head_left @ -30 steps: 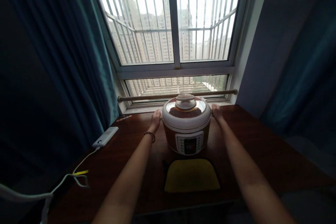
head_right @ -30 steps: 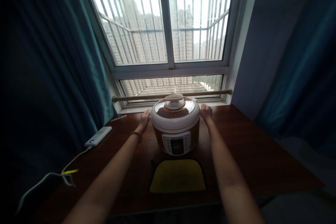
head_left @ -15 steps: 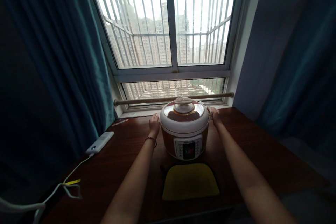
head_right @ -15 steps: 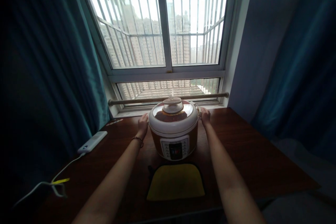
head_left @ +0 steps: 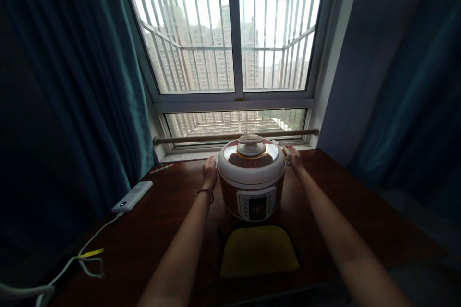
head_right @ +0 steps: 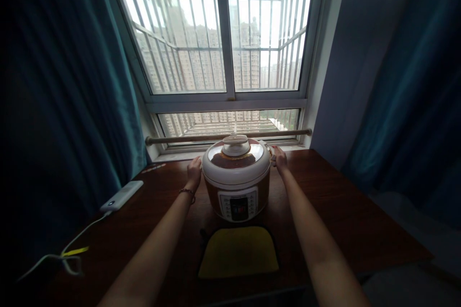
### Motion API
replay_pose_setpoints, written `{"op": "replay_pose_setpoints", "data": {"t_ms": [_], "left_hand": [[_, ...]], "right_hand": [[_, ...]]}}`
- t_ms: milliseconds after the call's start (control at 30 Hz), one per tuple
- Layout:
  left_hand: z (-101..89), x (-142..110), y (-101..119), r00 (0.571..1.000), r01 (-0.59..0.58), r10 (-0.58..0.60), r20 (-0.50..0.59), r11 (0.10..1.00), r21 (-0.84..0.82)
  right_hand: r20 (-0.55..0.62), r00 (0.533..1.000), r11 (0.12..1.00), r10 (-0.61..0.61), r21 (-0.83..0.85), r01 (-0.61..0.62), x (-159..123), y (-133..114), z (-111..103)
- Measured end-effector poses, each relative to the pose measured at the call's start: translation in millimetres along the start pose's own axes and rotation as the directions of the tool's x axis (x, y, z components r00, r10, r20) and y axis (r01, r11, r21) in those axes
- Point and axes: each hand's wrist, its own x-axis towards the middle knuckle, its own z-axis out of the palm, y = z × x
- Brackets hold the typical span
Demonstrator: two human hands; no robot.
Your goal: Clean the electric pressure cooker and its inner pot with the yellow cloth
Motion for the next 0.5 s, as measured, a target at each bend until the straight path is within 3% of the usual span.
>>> {"op": "replay_pose_setpoints", "data": {"t_ms": [200, 500], "left_hand": [[-1.2, -1.7, 3.9, 1.000, -0.020, 0.020, -0.008, 1.000, 0.011], [-1.8, -2.7, 4.3, 0.999, -0.032, 0.033, -0.010, 0.999, 0.034]], "right_hand": [[0.071, 0.993, 0.995, 0.099, -0.034, -0.097, 2.7, -0.9, -4.0], [0.066, 0.997, 0.991, 0.029, -0.130, -0.020, 10.5, -7.0, -7.8]]}}
